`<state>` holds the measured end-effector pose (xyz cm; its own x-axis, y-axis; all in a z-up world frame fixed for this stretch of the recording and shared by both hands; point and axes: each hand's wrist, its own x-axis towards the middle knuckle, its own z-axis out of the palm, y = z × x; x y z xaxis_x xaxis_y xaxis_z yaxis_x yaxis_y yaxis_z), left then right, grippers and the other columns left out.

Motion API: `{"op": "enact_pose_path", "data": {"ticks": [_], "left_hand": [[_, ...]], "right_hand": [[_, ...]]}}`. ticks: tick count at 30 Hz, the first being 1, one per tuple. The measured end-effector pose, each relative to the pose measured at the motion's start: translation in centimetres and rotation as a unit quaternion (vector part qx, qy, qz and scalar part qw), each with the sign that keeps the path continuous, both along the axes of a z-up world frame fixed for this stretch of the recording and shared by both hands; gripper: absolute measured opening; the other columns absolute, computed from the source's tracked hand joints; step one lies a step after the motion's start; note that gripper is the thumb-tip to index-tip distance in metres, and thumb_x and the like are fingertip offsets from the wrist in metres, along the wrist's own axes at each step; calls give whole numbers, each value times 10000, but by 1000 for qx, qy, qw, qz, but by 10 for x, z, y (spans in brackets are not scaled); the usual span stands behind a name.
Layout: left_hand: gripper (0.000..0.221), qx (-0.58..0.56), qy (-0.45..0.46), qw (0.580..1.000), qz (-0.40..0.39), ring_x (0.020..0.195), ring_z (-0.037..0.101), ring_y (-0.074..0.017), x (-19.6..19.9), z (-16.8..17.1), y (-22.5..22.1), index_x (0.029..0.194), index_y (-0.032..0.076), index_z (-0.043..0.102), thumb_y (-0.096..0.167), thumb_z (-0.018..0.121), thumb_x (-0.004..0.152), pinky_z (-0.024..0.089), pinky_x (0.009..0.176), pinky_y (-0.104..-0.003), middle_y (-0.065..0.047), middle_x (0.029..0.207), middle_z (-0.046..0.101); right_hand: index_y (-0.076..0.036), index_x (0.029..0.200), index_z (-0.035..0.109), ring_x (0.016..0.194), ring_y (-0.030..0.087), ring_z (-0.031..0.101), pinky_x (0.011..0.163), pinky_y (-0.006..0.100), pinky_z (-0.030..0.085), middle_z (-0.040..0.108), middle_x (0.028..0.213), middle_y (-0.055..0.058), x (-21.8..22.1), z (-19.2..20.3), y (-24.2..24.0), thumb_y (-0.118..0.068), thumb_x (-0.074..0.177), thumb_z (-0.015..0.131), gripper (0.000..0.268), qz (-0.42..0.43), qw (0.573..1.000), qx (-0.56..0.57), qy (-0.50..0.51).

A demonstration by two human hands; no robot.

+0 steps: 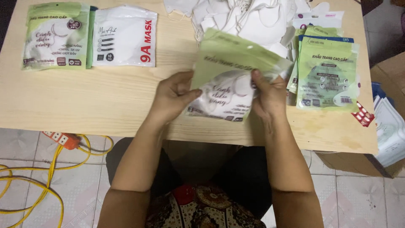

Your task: Manually packaging face masks into plastic bags on a production table

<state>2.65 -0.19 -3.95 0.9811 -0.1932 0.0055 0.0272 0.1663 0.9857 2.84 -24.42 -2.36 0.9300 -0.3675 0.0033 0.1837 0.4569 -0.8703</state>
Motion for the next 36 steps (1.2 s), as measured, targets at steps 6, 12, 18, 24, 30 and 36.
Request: {"op": "enact_pose_path", "data": {"ticks": [6, 12, 18, 24, 30, 36], "left_hand": [[721, -25, -18, 1000, 2, 917, 747, -230, 14, -1, 33, 1442, 12, 516, -34, 821, 791, 630, 858, -350, -183, 1040, 750], [566, 49, -34, 993, -103, 886, 731, -367, 7, -3, 13, 1346, -49, 593, -31, 799, 820, 627, 800, -492, -333, 932, 723], [368, -202, 93, 975, 19, 902, 781, -331, 9, 10, 7, 1275, -35, 622, 208, 618, 999, 650, 815, -439, -273, 955, 749], [592, -138, 42, 952, -268, 1019, 699, -103, 10, -82, -47, 1567, 12, 357, 108, 540, 1012, 519, 814, -168, -140, 1170, 639], [686, -283, 154, 912, -253, 1053, 728, -362, 3, -87, -36, 1475, -51, 493, -45, 774, 849, 618, 869, -485, -285, 1265, 676], [459, -140, 86, 986, -34, 880, 750, -185, 16, -33, -12, 1146, 58, 746, 52, 932, 727, 627, 773, -329, -93, 1015, 777]], "right_hand": [[-47, 1031, 739, 844, 235, 789, 833, 383, 669, 773, 900, 106, -3, 8, -16, -44, 895, 788, 144, -35, 999, 30, -14], [-57, 1004, 740, 841, 252, 792, 823, 401, 678, 772, 905, 129, 4, 4, -9, -40, 881, 800, 138, -23, 998, 51, -24], [-86, 1169, 711, 996, 268, 772, 993, 454, 639, 773, 1077, 115, 0, -3, -20, -139, 935, 762, 245, 73, 992, 97, -38], [-67, 1202, 698, 1038, 347, 747, 1024, 510, 595, 753, 1114, 176, 7, -66, 3, -2, 900, 711, 310, 214, 967, 135, -21], [-46, 1180, 690, 1066, 356, 727, 1006, 510, 592, 730, 1143, 189, 12, -84, -6, -187, 831, 715, 377, 229, 965, 130, 16], [-43, 1432, 516, 1275, 381, 632, 1131, 549, 495, 620, 1407, 191, -7, -14, -9, -775, 789, 547, 974, 235, 959, 148, 57]]}}
